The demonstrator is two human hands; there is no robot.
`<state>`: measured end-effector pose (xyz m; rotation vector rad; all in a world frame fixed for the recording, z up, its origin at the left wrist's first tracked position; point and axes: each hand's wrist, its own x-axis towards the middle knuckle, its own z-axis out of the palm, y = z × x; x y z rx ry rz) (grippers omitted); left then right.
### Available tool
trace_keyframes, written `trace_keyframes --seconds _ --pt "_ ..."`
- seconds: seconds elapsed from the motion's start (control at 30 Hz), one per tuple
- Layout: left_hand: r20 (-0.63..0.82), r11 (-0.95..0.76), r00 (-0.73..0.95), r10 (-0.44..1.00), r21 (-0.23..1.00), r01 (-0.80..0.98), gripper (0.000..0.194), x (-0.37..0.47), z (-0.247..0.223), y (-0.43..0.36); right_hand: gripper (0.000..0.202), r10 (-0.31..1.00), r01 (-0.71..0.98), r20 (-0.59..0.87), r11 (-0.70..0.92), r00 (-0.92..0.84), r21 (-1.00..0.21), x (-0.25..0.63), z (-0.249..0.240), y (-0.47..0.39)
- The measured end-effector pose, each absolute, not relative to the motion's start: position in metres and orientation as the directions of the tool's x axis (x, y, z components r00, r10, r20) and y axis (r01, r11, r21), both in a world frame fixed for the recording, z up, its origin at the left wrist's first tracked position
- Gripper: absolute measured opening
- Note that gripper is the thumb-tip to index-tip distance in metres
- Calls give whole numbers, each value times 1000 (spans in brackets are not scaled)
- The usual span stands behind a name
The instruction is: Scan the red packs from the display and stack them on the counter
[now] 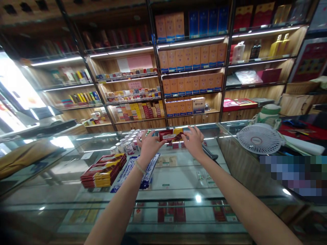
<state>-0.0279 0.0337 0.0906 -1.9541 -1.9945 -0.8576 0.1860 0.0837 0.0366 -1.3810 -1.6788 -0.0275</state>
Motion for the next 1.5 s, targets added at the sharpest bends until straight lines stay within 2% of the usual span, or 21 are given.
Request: trace_keyframes --seconds 0.4,0.6,0.7,0.87,0.93,1.07,1.13,1.23,1.5 --pt "577 -74 -117 808 296 952 35 2 81 56 28 791 750 604 341 97 -566 219 39 100" --pt "638 -86 -161 753 339 937 25 11 62 61 23 804 687 587 373 96 -624 230 31 107" --pt "683 -92 -169 711 328 940 19 15 54 62 22 811 651 577 385 100 -654 233 26 110" --pt "710 -118 -132 692 291 949 19 18 48 61 27 788 582 601 429 133 -691 236 22 110" --pt "720 -129 -109 685 267 955 30 19 47 59 31 771 556 620 454 148 -697 236 22 108" --pt "768 -149 -40 639 174 974 79 20 48 52 35 765 527 621 463 169 -713 235 23 101" --pt "784 -186 44 619 91 978 92 21 48 49 35 773 522 610 452 176 -724 233 23 98" --pt "779 -237 144 610 6 972 91 23 47 46 34 781 519 600 445 175 -730 229 23 94" --pt "765 -281 230 601 -67 957 77 25 48 49 33 779 488 605 470 161 -735 224 27 85"
